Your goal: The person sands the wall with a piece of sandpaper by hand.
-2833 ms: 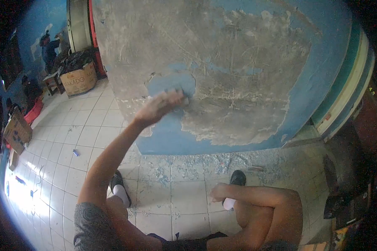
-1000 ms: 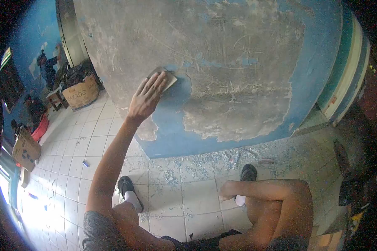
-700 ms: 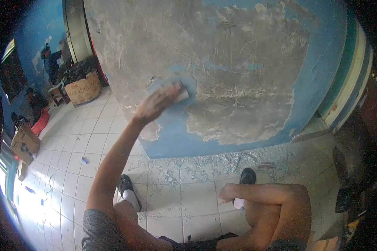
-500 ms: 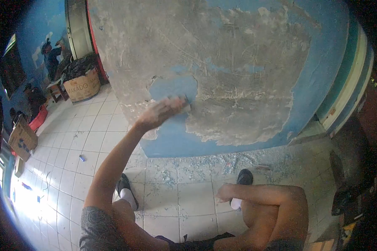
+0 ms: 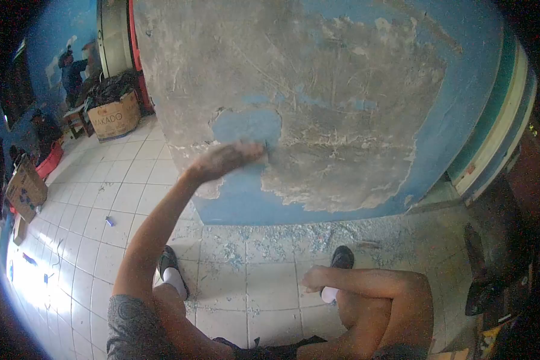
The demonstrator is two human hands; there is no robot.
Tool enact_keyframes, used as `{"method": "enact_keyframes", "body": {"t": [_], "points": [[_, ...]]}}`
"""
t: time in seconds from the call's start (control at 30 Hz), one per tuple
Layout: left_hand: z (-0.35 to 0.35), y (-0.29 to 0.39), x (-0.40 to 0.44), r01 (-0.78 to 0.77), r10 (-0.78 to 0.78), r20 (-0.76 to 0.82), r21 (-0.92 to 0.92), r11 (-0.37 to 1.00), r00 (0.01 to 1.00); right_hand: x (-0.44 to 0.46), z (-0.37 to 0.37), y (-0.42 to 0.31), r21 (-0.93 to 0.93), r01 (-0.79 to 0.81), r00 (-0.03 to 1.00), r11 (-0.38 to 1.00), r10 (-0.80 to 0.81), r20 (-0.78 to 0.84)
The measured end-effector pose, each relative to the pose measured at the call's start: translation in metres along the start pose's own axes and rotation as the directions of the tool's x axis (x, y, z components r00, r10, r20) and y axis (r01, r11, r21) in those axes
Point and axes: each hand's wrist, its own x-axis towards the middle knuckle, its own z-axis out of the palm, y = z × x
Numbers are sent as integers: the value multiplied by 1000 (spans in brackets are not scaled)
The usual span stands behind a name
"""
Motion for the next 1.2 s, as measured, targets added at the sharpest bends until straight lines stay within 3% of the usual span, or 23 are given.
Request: {"method": "enact_keyframes", "body": {"t": [0.03,0.07,0.1,0.17,0.23,0.27,0.3,0.33,0.37,0.43,0.47,0.5,0.57,0.63,0.7,0.77,0.83,0.87,0.97,1.03,1.1,1.2], "points": [[-2,-11,7,106,-116,38,205,973,992,2,6,-2,-21,8,1000,1000,-8,4],[-3,-34,8,219,-226,27,-381,898,974,2,2,-4,-43,17,1000,999,-16,9],[-26,-46,14,346,-349,82,-470,812,933,-1,-4,-5,-72,22,1000,997,-21,13],[-21,-37,11,368,-374,88,-488,792,923,-3,4,-6,-50,26,995,998,-30,-90],[-11,-7,-1,217,-175,145,-372,903,974,0,16,0,-41,30,979,999,-37,-200],[7,18,-14,53,-48,24,-309,950,999,2,18,3,-38,33,966,999,-42,-256],[2,15,-18,55,22,92,-751,658,995,4,19,6,-36,37,949,999,-47,-311],[1,10,-17,22,14,67,-507,862,998,4,22,7,-33,27,954,999,-35,-299],[2,6,-14,-10,20,40,-216,976,999,5,21,7,-39,24,963,999,-34,-266],[-4,-24,3,269,-257,81,-355,896,963,5,18,3,-30,15,979,999,-21,-203],[-20,-43,12,375,-342,160,-296,879,926,7,19,4,-30,9,983,999,-15,-181],[-13,-49,14,408,-459,22,-496,766,888,7,18,4,-31,5,987,1000,-10,-162],[-12,-43,12,414,-427,63,-407,814,902,6,13,4,-30,1,990,1000,-5,-143],[-14,-11,1,277,-247,177,-177,944,953,6,11,5,-34,9,989,999,-14,-149],[-3,12,-8,114,-90,85,-348,931,992,5,10,6,-30,18,987,999,-23,-160],[4,4,-8,70,-58,99,-128,989,993,5,12,5,-29,8,993,1000,-12,-121],[0,-12,4,299,-297,48,-273,914,954,4,11,5,-34,-6,995,999,3,-99],[-17,-30,12,388,-387,96,-432,814,917,1,5,1,-33,-10,996,999,6,-90],[-21,-29,16,456,-460,109,-458,763,881,-1,2,1,-29,-29,998,999,28,-61],[-8,3,3,331,-332,96,-530,781,938,-2,-4,0,-19,-41,998,999,41,-41],[0,22,-6,130,-26,165,-658,742,986,-5,-10,-1,-8,-43,997,999,43,-66],[0,0,2,177,-156,84,-503,846,984,4,16,12,-37,38,980,999,-44,-195]]}}
